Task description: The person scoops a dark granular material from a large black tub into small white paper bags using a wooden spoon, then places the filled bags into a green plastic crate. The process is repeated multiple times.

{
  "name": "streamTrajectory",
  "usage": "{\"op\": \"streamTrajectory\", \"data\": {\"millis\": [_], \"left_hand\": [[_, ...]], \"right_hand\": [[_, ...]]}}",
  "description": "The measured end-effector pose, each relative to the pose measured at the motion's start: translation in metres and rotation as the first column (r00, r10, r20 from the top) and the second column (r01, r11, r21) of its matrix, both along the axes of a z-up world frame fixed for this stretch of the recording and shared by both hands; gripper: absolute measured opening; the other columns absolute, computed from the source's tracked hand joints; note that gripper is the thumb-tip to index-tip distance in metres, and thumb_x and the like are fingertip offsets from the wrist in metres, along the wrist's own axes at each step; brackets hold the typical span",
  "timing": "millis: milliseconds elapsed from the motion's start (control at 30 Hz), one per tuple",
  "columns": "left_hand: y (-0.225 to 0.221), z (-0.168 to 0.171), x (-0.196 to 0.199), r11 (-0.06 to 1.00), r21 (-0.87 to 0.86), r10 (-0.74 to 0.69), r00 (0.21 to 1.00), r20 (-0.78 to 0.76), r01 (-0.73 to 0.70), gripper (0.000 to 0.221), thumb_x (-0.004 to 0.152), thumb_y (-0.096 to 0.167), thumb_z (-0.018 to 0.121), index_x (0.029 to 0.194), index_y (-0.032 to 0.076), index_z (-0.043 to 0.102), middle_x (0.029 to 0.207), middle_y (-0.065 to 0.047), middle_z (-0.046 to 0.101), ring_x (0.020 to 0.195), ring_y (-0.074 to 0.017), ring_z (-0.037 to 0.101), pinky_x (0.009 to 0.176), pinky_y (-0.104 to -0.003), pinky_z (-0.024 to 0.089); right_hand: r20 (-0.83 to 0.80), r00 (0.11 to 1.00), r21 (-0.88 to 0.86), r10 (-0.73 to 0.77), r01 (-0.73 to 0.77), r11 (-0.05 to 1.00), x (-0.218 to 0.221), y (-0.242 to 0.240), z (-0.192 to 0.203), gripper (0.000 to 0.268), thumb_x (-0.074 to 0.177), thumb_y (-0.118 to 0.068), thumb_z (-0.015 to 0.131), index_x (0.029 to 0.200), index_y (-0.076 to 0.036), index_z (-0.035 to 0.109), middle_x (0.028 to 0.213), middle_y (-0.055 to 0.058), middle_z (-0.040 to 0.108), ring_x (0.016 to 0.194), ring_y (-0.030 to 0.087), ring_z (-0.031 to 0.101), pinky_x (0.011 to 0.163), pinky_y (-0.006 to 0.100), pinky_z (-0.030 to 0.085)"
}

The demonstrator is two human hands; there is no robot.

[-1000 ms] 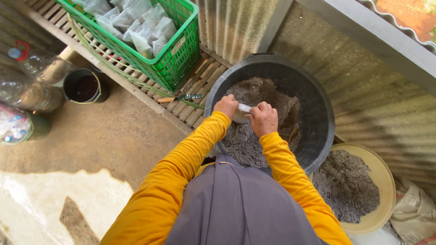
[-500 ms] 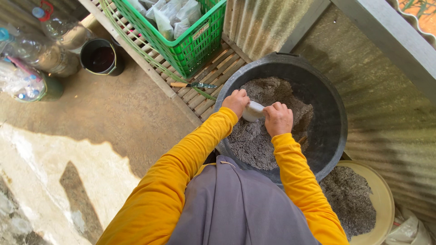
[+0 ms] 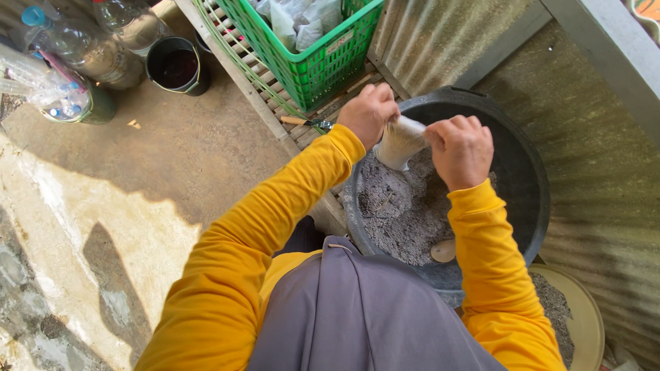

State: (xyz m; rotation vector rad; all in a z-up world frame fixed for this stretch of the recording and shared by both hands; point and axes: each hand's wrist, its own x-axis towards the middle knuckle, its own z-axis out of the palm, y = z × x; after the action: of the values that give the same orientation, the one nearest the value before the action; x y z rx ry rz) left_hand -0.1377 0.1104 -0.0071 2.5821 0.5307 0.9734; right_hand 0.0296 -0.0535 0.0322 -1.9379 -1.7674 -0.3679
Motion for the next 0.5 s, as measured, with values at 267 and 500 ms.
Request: {"op": "streamTrajectory", "data": {"millis": [267,500], "left_hand": [[0.087,0.1,-0.038,0.984,0.175,-0.025,0.999,0.021,0.02,0.011,0.092,0.02,0.074,0.084,0.014,0.071,0.097,-0.002,0.061,0.094,-0.0231,0.062,0.078,-0.036,0.056],[0.188,0.118,-0.071,0.959,0.28,0.013,0.996,0.09,-0.038,0.002,0.089,0.014,0.073,0.088,0.014,0.072,0.08,-0.007,0.071,0.07,-0.025,0.07,0.064,-0.039,0.057]], "right_hand": [[0.122,0.985,0.082,0.124,-0.135,0.988,-0.01,0.082,0.068,0.011,0.106,-0.022,0.079,0.097,-0.017,0.079,0.091,-0.002,0.07,0.088,0.018,0.062,0.083,0.036,0.042],[0.246,0.951,0.196,0.186,-0.237,0.952,-0.039,0.173,0.108,0.007,0.096,-0.021,0.078,0.095,-0.014,0.078,0.091,0.0,0.07,0.094,0.02,0.064,0.084,0.036,0.044]]}}
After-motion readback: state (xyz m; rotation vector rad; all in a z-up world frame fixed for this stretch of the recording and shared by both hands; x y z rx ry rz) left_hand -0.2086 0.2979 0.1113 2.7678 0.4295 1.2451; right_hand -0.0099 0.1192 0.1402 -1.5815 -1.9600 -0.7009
